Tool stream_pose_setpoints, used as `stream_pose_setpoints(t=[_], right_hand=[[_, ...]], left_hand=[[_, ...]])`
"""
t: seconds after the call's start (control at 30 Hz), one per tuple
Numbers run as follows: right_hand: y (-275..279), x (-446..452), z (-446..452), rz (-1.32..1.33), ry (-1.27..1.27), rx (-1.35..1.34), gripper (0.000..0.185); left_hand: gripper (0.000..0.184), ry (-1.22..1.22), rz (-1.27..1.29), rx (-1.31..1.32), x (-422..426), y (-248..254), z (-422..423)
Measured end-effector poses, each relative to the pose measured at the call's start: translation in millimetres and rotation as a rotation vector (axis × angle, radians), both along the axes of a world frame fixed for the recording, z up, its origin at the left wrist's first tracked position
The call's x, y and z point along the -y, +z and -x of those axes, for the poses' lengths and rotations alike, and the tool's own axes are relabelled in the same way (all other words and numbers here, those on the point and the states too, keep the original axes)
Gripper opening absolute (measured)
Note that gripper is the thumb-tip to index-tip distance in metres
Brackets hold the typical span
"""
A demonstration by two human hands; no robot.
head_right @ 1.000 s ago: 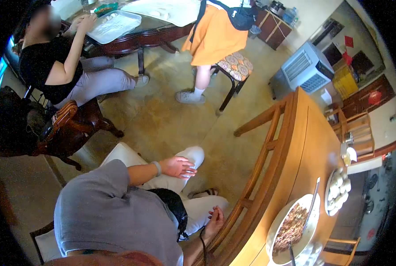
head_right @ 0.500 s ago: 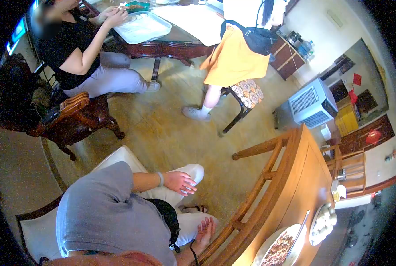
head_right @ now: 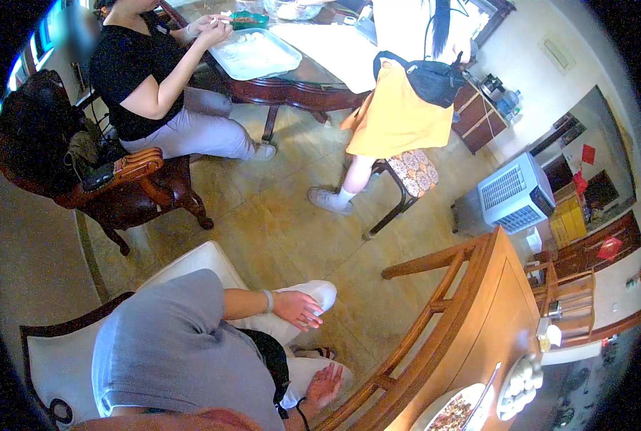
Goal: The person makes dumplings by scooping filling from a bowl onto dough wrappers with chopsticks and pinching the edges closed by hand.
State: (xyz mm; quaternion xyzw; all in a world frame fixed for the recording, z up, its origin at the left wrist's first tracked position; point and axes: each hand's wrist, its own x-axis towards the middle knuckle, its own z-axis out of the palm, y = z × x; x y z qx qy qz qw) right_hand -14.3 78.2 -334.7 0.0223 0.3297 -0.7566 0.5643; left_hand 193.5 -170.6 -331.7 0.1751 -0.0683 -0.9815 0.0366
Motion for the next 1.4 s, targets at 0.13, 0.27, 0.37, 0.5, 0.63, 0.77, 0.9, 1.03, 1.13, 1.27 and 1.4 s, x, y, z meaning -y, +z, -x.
stream_pose_setpoints(t=[0.13, 0.27, 0.37, 0.5, 0.63, 0.77, 0.9, 1.03, 1.13, 1.27, 1.4], right_hand=[[-3.2, 0.1, 0.3, -0.033, -0.037, 0.032, 0.047], [-3.5, -2.7, -0.2, 0.009, -0.041, 0.056, 0.043], [-3.1, -1.5, -0.9, 0.014, -0.046, 0.049, 0.042], [-3.6, -0.4, -2.0, 0.001, -0.068, 0.040, 0.047], [-5.8, -0.8, -4.4, 0.017, -0.106, 0.058, 0.046], [-4.8, -0.6, -5.2, 0.019, -0.099, 0.029, 0.043], [-6.7, -0.9, -4.3, -0.022, -0.123, 0.022, 0.044], [-5.4, -1.3, -5.3, -0.015, -0.127, 0.021, 0.045], [-5.3, -0.9, -5.7, 0.001, -0.125, 0.038, 0.046], [-10.2, -1.8, -3.1, 0.014, -0.119, 0.036, 0.047], [-3.4, -0.1, -7.0, -0.005, -0.133, 0.026, 0.045]], left_hand=[[0.042, 0.004, -0.003, 0.001, -0.2, -4.6, 1.1], [0.039, -0.011, -0.009, -0.009, 1.6, -6.5, 1.4], [0.038, -0.008, -0.025, 0.005, 1.5, -6.2, 2.1], [0.037, -0.006, -0.031, -0.021, 1.5, -11.2, 2.4], [0.039, -0.006, 0.007, -0.021, 0.5, -2.5, 0.5], [0.042, -0.003, 0.008, 0.006, 0.1, -0.1, 0.4], [0.041, -0.006, -0.002, -0.051, 0.9, -11.2, 0.7], [0.043, 0.004, -0.015, -0.034, 0.5, -8.9, 0.5], [0.041, 0.012, -0.024, -0.053, 0.9, -9.4, 0.4], [0.038, 0.017, -0.038, -0.057, 1.6, -9.2, 1.2], [0.037, 0.015, -0.046, -0.049, 1.4, -7.1, 0.6]])
